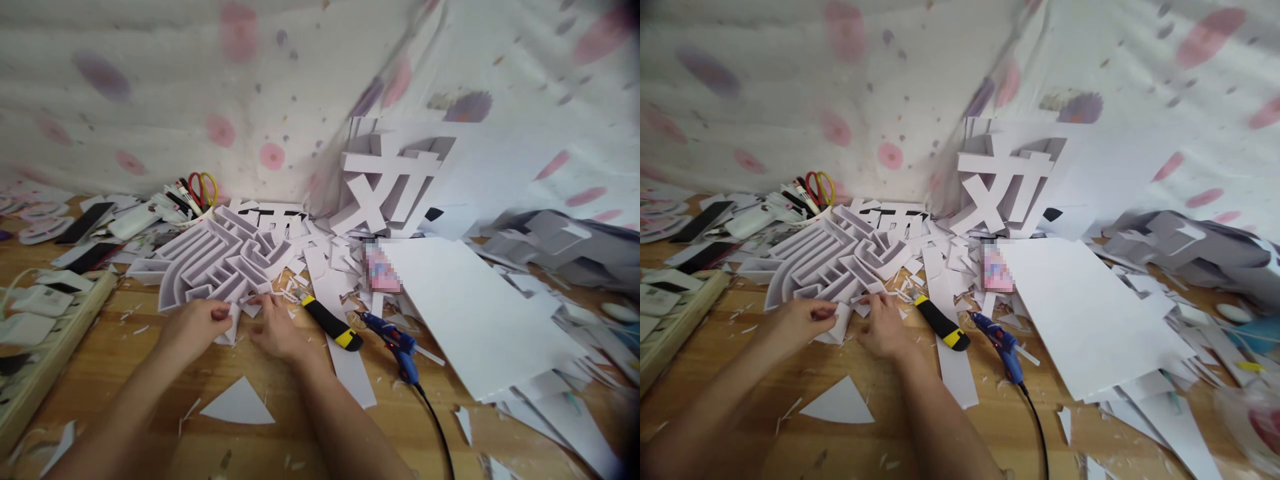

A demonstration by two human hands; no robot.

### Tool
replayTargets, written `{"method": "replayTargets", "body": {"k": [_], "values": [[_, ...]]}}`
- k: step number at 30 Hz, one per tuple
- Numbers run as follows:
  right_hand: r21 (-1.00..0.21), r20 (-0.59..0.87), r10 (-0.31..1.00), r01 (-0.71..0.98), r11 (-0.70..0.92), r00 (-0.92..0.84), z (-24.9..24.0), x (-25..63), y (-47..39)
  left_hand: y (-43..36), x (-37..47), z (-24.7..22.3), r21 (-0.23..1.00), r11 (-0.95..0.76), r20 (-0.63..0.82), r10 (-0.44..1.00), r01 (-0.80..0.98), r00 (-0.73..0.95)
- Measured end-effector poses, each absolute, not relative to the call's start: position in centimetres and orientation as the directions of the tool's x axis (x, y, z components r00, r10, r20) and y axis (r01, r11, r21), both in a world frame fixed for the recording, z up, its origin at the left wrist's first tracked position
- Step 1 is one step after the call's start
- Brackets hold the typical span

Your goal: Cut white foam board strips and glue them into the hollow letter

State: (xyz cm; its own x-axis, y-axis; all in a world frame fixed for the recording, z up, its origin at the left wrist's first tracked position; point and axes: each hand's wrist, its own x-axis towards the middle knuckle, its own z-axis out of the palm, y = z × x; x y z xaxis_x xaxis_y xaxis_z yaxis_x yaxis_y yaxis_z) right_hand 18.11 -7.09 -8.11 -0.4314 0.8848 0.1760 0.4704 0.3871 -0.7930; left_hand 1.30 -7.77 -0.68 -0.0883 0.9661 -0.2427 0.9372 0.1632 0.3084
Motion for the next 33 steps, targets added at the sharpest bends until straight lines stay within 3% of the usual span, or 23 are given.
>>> {"method": "replayTargets", "body": {"k": [5,17,33], "values": [[-0.795,0.177,0.886,0.468,0.385,-0.428,-8.1,18.2,-7.0,-7.6,1.5,-0.7,0.275,0.164,-0.247,0.964,0.947,-0.095],[-0.758,0.233,0.865,0.474,0.448,-0.445,-9.3,18.0,-6.7,-7.7,1.0,-1.1,0.361,0.136,-0.221,0.974,0.922,-0.058],[-0.742,0.233,0.858,0.486,0.461,-0.458,-8.8,18.1,-6.9,-7.7,1.7,-0.6,0.261,0.176,-0.232,0.966,0.949,-0.116]]}}
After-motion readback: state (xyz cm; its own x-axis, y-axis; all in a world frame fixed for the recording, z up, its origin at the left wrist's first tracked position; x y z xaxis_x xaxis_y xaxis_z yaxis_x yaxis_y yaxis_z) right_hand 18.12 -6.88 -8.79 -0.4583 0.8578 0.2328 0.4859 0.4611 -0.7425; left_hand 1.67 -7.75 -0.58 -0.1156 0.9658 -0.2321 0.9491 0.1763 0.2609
